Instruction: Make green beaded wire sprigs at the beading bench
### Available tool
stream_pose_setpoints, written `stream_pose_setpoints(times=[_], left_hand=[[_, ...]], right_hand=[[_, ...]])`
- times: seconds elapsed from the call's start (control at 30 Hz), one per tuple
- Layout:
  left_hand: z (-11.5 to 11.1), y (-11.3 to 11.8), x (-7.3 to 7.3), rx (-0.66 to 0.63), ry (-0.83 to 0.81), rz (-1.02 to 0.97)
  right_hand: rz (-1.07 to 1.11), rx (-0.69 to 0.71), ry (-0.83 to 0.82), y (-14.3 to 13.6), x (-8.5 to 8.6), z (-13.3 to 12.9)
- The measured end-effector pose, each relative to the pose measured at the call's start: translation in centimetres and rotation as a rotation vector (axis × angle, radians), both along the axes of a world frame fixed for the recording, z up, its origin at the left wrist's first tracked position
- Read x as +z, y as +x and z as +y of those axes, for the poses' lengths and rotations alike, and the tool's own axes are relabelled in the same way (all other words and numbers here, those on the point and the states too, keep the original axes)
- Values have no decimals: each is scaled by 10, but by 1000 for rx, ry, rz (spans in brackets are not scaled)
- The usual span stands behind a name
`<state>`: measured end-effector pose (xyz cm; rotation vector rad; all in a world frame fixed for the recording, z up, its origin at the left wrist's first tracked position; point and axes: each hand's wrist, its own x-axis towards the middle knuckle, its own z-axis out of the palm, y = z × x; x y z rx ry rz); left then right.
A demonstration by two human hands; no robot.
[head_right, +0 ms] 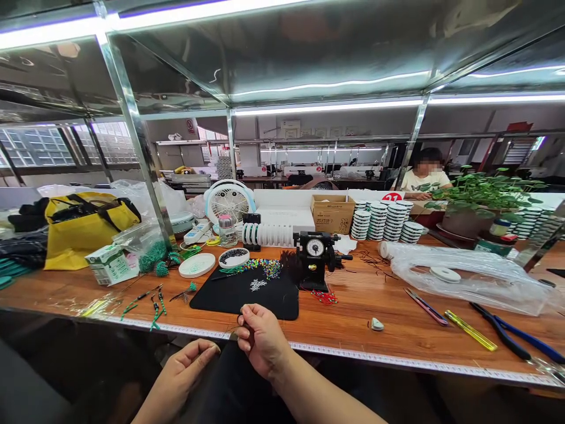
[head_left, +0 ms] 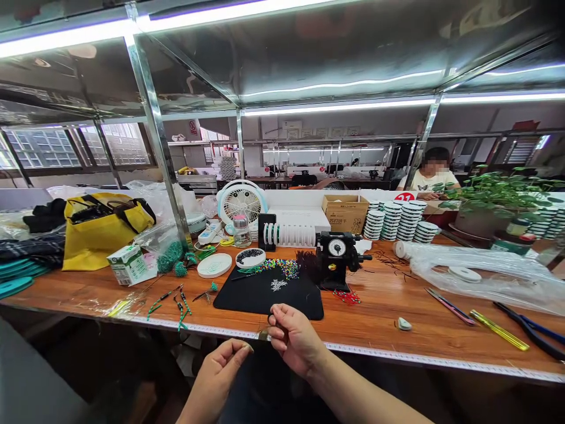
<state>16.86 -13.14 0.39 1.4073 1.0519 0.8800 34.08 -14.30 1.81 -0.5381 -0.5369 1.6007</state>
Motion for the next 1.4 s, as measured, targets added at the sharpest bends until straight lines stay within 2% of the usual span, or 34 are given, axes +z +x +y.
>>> stream_pose_setpoints(times=[0.1, 0.2, 0.43, 0.63, 0.97, 1.03, 1.17, 1.27, 1.4], left_hand=[[0, -5, 3, -112, 43, 64], [-1, -12, 8, -154, 83, 153], [-3, -32, 15, -181, 239, 314], [0, -48, 5, -81, 363, 358], [0, -51, -2, -81, 525, 310], [-1, -51, -2, -83, 525, 313], [-4, -52, -3, -79, 417, 339], [-6, -53, -4, 23, 382, 279], [-2, -62, 1, 402, 324, 31]], right_hand=[[-238, -17, 11, -1, 1, 4], [-396, -11, 18, -1, 4, 11], [-474, 13, 8, -2, 11, 23], [-480, 7, -43, -9, 13, 21], [-498, 37, -119, -11, 13, 24], [-504, 42, -129, -12, 13, 25], [-505, 44, -130, -13, 13, 26], [-489, 41, -120, -13, 11, 25], [-450, 25, -97, -11, 7, 24]])
